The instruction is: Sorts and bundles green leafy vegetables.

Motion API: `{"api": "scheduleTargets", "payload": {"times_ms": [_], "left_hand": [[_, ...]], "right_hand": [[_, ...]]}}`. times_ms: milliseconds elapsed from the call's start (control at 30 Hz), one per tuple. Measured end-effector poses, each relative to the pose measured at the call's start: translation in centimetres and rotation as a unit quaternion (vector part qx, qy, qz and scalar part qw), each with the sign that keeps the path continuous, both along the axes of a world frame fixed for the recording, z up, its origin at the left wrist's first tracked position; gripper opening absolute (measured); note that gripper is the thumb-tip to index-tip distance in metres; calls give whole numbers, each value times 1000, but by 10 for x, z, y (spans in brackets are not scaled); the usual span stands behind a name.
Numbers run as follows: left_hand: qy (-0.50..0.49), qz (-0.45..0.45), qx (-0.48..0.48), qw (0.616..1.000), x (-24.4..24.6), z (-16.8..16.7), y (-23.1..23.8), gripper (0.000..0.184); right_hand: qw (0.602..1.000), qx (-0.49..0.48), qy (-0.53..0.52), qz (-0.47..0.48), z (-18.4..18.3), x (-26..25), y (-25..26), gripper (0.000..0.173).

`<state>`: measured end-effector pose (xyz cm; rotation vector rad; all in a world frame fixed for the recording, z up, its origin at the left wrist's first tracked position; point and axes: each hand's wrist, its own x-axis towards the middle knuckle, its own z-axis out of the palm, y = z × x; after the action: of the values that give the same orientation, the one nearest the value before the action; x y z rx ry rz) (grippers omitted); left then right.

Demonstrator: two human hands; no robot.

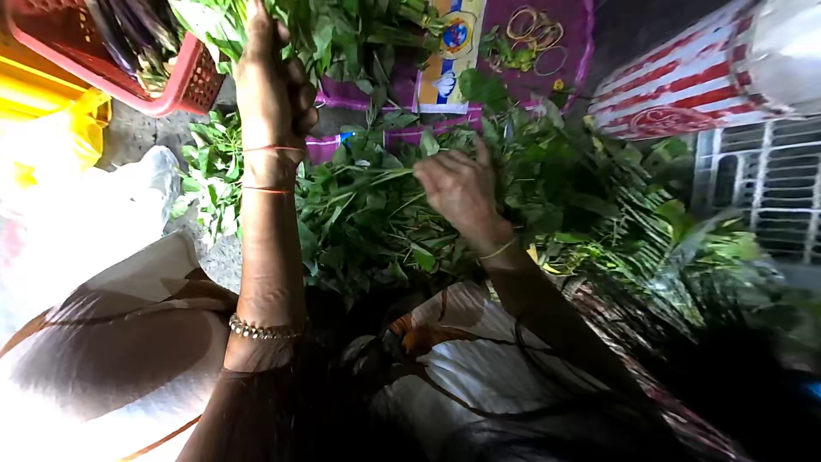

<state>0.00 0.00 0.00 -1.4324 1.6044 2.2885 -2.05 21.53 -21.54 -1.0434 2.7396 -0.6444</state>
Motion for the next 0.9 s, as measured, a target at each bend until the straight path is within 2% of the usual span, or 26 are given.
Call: {"api": "scheduleTargets", "payload": {"times_ms": [100,200,233,367,500,633,767,833,900], "left_hand": [[140,11,-34,990,-21,-81,-38,44],[155,-7,-43,987,-31,-97,-33,45],[159,-10,-44,986,-31,-101,-24,41],[136,34,-31,990,-27,-138,30,26],[54,-72,85,992,1,-173,77,31],[33,-76,185,979,-2,-171,88,27],[22,-62,192,979,-9,-161,81,28],[51,-50,228,971,-16,-167,76,20],[51,-40,252,965,-24,-168,73,20]], "right_hand": [[995,19,19,-95,31,-11,26,35],[979,79,-55,-181,45,-5,47,34],[970,67,-104,-207,44,-3,50,34],[916,-86,-255,-298,36,-6,46,34],[843,-221,-379,-313,36,-2,25,35],[811,-267,-416,-314,47,6,11,32],[783,-315,-429,-323,51,6,8,27],[792,-316,-419,-313,48,8,7,26],[831,-280,-381,-293,44,11,5,29]]}}
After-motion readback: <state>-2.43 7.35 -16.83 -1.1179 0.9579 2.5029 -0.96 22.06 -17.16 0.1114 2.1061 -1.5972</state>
